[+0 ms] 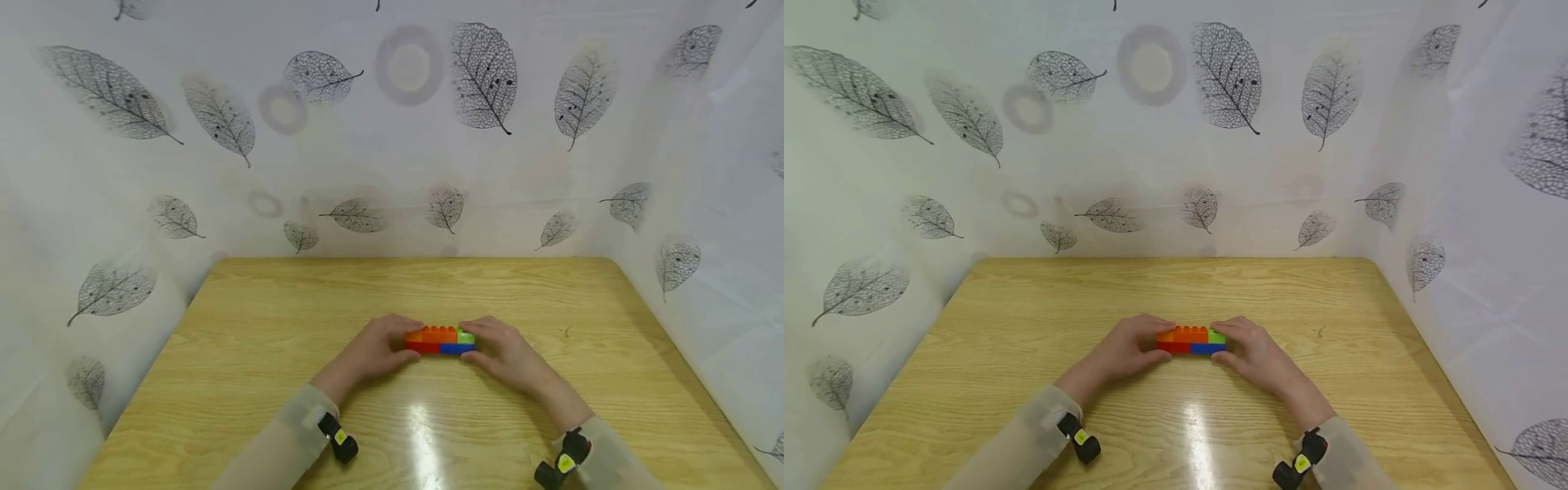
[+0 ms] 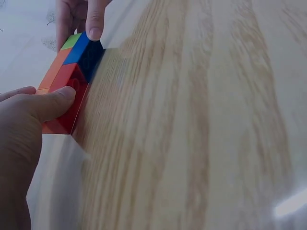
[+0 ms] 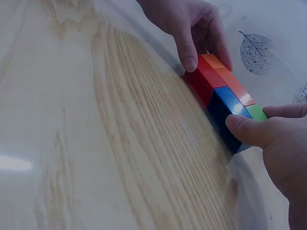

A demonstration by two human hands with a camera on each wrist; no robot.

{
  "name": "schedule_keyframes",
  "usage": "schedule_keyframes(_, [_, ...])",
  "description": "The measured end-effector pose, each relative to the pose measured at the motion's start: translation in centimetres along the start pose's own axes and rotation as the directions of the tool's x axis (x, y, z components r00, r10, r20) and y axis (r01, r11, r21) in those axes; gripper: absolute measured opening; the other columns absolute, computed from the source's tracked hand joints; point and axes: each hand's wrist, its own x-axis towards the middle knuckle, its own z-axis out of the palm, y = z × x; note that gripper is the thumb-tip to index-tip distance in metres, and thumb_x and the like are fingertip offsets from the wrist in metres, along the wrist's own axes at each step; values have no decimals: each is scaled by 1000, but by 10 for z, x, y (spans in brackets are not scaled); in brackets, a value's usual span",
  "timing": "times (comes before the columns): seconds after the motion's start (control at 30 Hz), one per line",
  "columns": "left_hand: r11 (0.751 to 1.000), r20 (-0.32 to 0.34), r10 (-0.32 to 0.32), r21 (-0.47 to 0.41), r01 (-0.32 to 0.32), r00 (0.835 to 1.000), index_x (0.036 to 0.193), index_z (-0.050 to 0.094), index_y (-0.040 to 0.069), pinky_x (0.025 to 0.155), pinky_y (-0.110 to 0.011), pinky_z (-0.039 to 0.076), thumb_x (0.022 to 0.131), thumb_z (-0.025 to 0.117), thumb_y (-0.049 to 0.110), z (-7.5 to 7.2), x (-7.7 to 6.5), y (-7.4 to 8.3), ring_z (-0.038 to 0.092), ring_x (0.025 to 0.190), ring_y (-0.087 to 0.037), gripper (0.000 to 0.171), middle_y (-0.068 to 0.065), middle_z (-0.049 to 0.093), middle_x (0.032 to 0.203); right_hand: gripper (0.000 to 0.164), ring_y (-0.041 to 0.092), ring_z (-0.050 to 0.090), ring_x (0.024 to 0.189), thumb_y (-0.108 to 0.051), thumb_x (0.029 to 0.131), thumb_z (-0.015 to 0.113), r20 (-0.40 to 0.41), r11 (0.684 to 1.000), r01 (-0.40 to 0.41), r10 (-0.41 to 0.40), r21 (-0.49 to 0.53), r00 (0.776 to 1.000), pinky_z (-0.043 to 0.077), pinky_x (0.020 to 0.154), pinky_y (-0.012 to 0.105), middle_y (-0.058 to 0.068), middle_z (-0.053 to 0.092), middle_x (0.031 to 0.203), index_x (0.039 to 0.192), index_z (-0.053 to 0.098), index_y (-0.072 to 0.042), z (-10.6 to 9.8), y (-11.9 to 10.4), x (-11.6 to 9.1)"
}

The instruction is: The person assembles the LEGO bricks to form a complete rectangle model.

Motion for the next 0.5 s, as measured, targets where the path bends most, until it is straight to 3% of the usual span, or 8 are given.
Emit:
schedule_keyframes(0.27, [994,8,-91,-64,91,996,143,69,21,109,-37,48,93,85,26,0,1,0,63,123,-12,53,5,69,134,58,25,65,123,-17,89,87,42,998,-69,69,14,997,51,105,51,4,69,134,142,67,-5,-3,-1,4])
schedule_keyframes(0.5, [989,21,-105,-98,107,994,142,70,20,108,-37,48,93,85,27,-1,5,-2,62,125,-12,51,6,69,135,55,24,66,122,-20,91,87,65,996,-81,79,31,995,52,104,50,3,70,133,141,67,-6,-5,2,6])
